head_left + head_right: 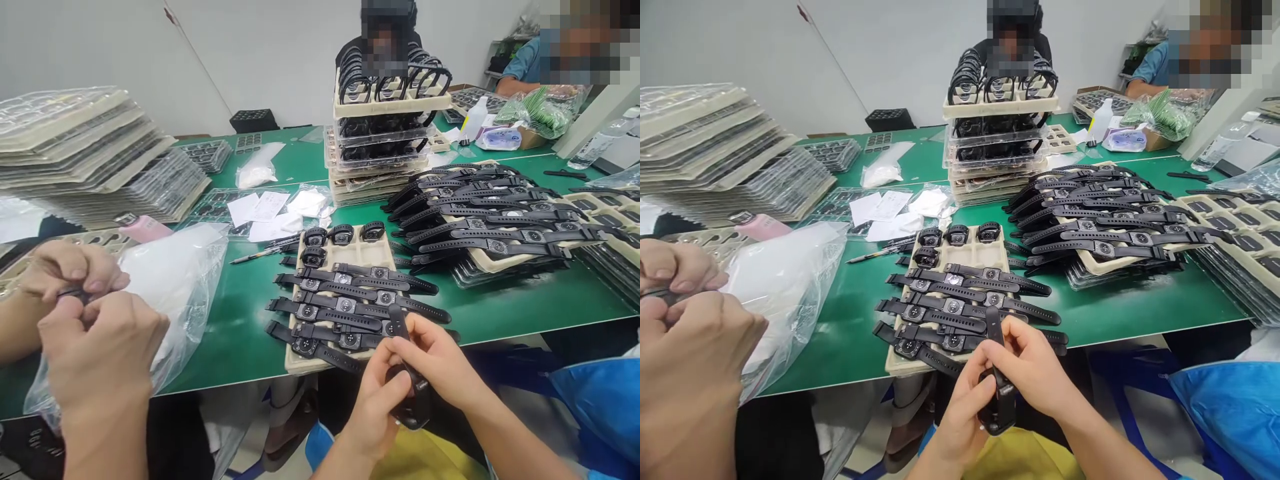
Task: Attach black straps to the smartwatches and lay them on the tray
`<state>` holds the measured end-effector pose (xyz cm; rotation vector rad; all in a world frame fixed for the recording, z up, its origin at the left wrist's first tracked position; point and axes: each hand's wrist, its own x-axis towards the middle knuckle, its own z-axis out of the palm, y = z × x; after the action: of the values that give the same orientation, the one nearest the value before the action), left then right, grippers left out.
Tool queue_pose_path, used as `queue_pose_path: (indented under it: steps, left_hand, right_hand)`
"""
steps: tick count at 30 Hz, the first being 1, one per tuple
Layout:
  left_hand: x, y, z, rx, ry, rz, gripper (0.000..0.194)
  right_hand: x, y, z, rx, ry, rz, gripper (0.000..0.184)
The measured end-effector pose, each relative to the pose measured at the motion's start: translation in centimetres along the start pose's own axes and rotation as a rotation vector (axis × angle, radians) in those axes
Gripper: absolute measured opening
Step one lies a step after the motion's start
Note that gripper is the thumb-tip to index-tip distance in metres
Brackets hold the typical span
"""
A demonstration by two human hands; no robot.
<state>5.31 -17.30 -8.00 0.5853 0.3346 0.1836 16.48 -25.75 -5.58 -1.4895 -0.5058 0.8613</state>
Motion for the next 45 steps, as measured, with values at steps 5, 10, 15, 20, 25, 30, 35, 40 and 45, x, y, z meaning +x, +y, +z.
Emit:
queue_pose_path:
  steps: [5,10,15,20,25,30,35,40,45]
  left_hand:
    - [-0.5,0.9,-0.5,0.454,0.075,0.269,0.04]
    - [-1.0,2.3,-0.5,0.71,0.052,0.21,0.029]
    - [-0.9,2.9,-0.8,0.583,0.055,0.19,0.029]
    - [-0.3,2.8,-0.9,0.467,0.083,0.182,0.032]
    - [-0.1,2.3,-0.1,0.485,0.14,0.172,0.032]
    - [-0.1,2.4,0.0,0.53,0.165,0.207,0.029]
    - [0.0,2.5,0.1,0.474,0.119,0.102,0.033]
    - [0.2,2.0,0.5,0.432,0.089,0.115,0.036]
    - [0.0,2.0,0.1,0.419,0.153,0.112,0.037]
  right_hand:
    - [-1.7,0.9,-1.4,-0.192,0.093,-0.391,0.046]
    - [-2.8,1.7,-1.6,-0.357,0.045,-0.58,0.041]
    - [-2.6,2.8,-1.9,-0.2,0.233,-0.548,0.04]
    - [-2.4,2.7,-1.9,-0.223,0.181,-0.611,0.032]
    - [-1.7,3.2,-0.8,-0.298,0.242,-0.721,0.032]
    - [-1.5,3.6,-1.0,-0.305,0.26,-0.733,0.025]
    - [-1.5,3.3,-1.6,-0.271,0.198,-0.741,0.018]
    - [-1.4,3.2,-1.3,-0.287,0.171,-0.755,0.018]
    - [-1.9,3.5,-1.7,-0.309,0.223,-0.727,0.025]
